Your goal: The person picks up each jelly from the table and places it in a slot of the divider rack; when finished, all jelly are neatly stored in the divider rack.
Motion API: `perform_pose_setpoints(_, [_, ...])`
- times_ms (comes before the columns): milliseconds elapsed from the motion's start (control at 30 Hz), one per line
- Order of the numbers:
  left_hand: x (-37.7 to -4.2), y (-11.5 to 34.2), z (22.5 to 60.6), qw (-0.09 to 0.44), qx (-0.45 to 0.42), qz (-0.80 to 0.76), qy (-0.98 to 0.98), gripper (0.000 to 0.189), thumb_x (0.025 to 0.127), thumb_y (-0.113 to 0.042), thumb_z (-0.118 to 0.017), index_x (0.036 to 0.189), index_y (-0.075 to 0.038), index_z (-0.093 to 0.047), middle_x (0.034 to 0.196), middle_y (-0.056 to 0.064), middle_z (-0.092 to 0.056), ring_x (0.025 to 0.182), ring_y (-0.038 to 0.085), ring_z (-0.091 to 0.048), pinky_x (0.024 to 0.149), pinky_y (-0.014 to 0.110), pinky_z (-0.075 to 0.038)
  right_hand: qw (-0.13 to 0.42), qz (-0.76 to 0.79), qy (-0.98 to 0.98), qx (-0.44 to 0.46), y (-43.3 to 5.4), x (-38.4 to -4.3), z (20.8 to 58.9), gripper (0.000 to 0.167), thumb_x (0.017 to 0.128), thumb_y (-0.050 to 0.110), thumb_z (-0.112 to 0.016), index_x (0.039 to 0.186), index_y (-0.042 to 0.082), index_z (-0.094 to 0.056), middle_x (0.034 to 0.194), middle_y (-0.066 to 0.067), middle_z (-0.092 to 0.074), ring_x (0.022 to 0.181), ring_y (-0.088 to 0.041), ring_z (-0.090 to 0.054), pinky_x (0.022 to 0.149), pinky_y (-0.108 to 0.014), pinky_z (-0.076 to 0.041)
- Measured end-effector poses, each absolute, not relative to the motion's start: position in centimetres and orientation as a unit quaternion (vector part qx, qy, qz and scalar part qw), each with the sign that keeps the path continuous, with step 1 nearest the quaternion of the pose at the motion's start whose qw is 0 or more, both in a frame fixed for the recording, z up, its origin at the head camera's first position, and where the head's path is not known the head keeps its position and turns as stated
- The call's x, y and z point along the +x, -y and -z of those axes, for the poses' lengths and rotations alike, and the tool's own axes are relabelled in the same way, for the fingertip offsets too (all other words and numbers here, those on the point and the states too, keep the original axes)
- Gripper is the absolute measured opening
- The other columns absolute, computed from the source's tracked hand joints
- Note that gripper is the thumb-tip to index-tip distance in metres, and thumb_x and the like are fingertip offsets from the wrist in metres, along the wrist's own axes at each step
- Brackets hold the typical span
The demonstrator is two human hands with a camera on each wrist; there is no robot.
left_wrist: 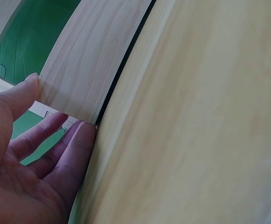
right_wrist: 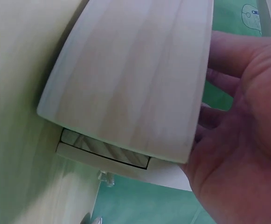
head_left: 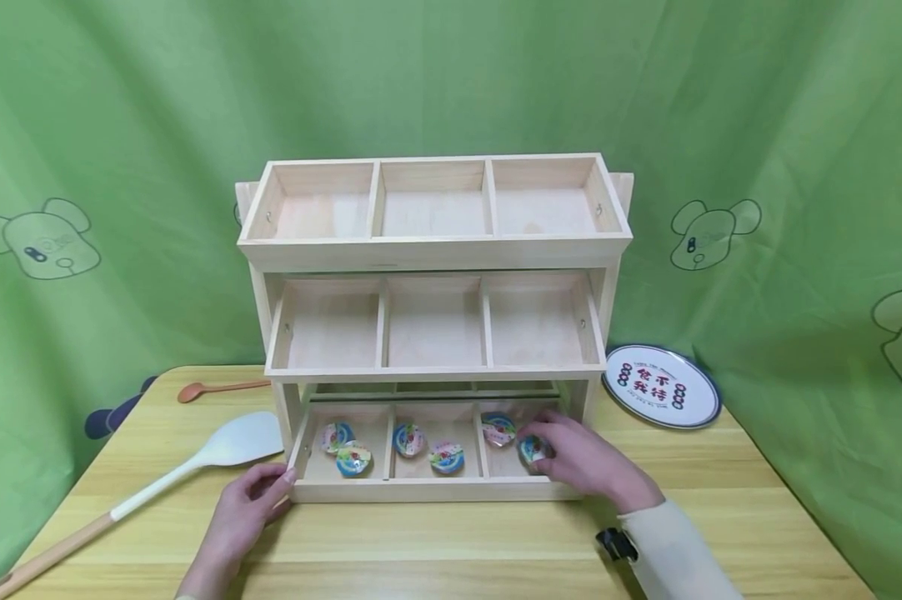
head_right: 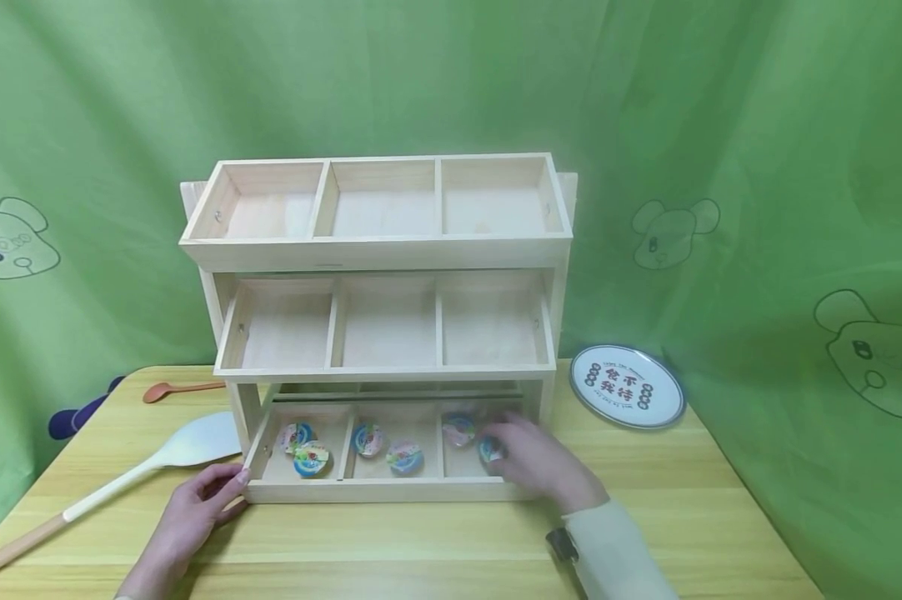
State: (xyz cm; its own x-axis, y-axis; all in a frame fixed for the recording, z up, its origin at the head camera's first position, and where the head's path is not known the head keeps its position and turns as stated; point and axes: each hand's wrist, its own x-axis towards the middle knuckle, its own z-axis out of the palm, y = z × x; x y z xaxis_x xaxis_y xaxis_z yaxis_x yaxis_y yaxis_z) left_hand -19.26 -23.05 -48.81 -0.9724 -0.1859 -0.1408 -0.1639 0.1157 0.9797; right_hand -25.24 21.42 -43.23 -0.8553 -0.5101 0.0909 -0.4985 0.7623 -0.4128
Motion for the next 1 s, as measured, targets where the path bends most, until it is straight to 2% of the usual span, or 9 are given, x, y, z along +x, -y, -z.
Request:
perform_pose_setpoints(300, [-19.3,23.1,48.8,0.009,0.113,0.654,0.748,0.044,0.096,-0.021,-0.066,0.125,0.01,-0.055,0.114,0.017,-0.059,0.096,0.014,-0.061,0.087,0.031,-0.058,0.007,0.208,-0.94,-0.271,-21.2,-25.6,43.8,0.037,0.078,0.014,-0.082,0.113,0.012,-0.069,0.125,-0.015,-0.058,0.107,-0.033,-0.057,0.09,-0.051,-0.054])
perform_pose_setpoints(600, [-19.4,23.2,48.9,0.012,0.112,0.655,0.747,0.041,0.096,-0.019,-0.067,0.123,0.01,-0.056,0.111,0.015,-0.06,0.094,0.013,-0.061,0.086,0.03,-0.058,0.01,0.216,-0.94,-0.263,-21.2,-25.4,43.3,0.043,0.078,0.012,-0.081,0.118,0.004,-0.066,0.128,-0.018,-0.056,0.105,-0.03,-0.058,0.089,-0.047,-0.056])
perform_pose_setpoints(733, [-19.5,23.2,48.9,0.013,0.109,0.655,0.748,0.041,0.096,-0.018,-0.066,0.124,0.011,-0.055,0.113,0.017,-0.059,0.094,0.014,-0.061,0.087,0.03,-0.058,-0.005,0.226,-0.938,-0.262,-21.3,-24.8,42.8,0.038,0.084,0.014,-0.076,0.118,0.003,-0.066,0.128,-0.018,-0.057,0.108,-0.034,-0.058,0.092,-0.052,-0.053])
perform_pose_setpoints(900, [-19.4,23.1,48.7,0.012,0.106,0.644,0.758,0.04,0.097,-0.018,-0.065,0.123,0.011,-0.055,0.112,0.019,-0.059,0.096,0.017,-0.061,0.086,0.03,-0.058,-0.027,0.225,-0.946,-0.233,-22.1,-23.4,42.1,0.032,0.093,0.021,-0.067,0.119,0.003,-0.065,0.136,-0.027,-0.05,0.122,-0.046,-0.049,0.102,-0.063,-0.042])
perform_pose_setpoints(1000, [-19.3,23.0,48.5,0.016,0.098,0.625,0.775,0.039,0.098,-0.019,-0.064,0.122,0.011,-0.056,0.111,0.02,-0.06,0.098,0.022,-0.061,0.085,0.03,-0.059,-0.038,0.233,-0.946,-0.222,-22.7,-22.5,41.9,0.03,0.094,0.022,-0.067,0.118,0.004,-0.066,0.135,-0.027,-0.052,0.12,-0.046,-0.05,0.102,-0.063,-0.043])
